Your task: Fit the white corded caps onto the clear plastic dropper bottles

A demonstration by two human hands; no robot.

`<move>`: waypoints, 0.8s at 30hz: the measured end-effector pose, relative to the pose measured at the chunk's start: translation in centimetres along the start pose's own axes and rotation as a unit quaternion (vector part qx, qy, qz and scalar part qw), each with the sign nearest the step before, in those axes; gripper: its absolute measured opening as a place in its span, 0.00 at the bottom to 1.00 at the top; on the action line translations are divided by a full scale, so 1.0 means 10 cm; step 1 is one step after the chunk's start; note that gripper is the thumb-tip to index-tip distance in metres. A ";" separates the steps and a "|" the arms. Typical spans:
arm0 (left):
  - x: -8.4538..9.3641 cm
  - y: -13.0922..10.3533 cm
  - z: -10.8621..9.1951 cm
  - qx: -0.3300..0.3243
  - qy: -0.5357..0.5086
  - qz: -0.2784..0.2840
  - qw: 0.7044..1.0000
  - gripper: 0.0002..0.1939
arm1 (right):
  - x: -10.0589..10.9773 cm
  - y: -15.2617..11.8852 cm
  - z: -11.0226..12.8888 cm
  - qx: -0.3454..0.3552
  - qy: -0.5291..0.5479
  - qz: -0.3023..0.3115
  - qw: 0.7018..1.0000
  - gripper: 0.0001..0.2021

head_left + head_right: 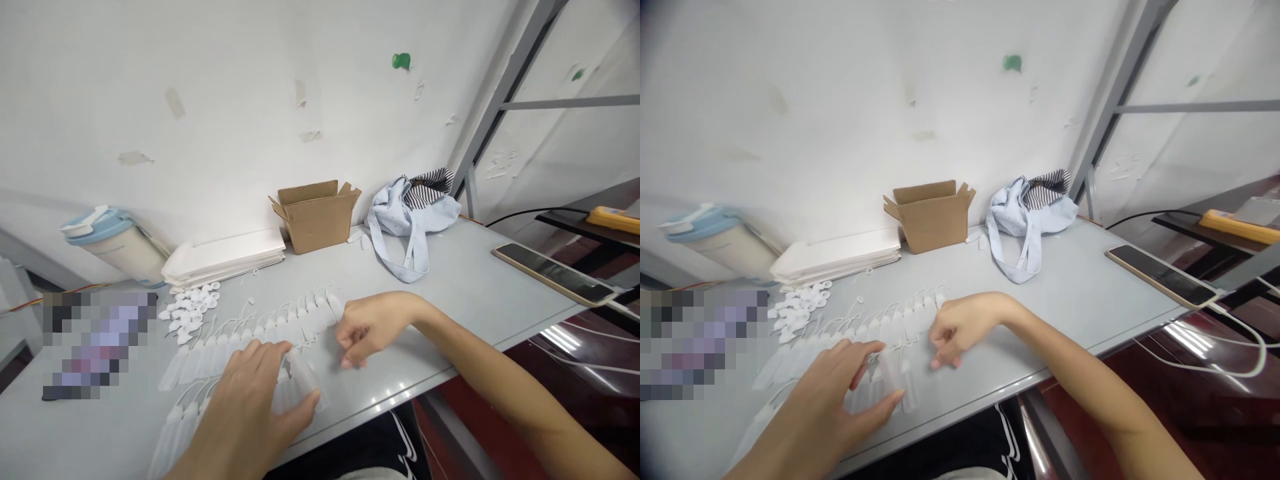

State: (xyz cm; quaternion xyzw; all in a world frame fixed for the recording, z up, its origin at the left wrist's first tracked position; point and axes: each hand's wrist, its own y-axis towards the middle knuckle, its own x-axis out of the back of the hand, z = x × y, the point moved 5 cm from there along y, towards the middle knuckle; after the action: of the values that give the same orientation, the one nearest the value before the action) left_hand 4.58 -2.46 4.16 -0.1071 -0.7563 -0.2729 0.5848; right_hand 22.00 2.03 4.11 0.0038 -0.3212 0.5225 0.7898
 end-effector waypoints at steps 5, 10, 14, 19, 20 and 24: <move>-0.01 -0.03 -0.08 0.004 -0.026 0.020 0.999 0.17 | 0.07 -0.20 -0.08 -0.077 0.061 0.052 0.994 0.20; -0.10 -0.03 -0.22 -0.039 -0.041 0.053 0.997 0.18 | 0.26 -0.22 -0.07 -0.044 0.103 -0.078 0.991 0.20; -0.20 0.00 -0.30 -0.100 -0.056 0.072 0.991 0.19 | 0.33 -0.20 -0.05 -0.031 0.113 -0.139 0.983 0.20; -0.25 0.07 -0.31 -0.101 -0.051 0.082 0.990 0.17 | 0.34 -0.20 -0.06 -0.033 0.108 -0.162 0.980 0.18; -0.26 0.08 -0.31 -0.102 -0.048 0.079 0.991 0.17 | 0.34 -0.19 -0.06 -0.033 0.108 -0.167 0.979 0.18; -0.26 0.13 -0.30 -0.080 -0.033 0.064 0.994 0.16 | 0.36 -0.19 -0.07 -0.035 0.109 -0.186 0.976 0.18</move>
State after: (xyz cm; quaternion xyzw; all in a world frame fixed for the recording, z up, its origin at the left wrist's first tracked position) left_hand 8.46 -2.55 2.58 -0.2107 -0.7428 -0.2907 0.5651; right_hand 24.81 4.37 6.01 -0.0211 -0.2455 0.3520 0.9030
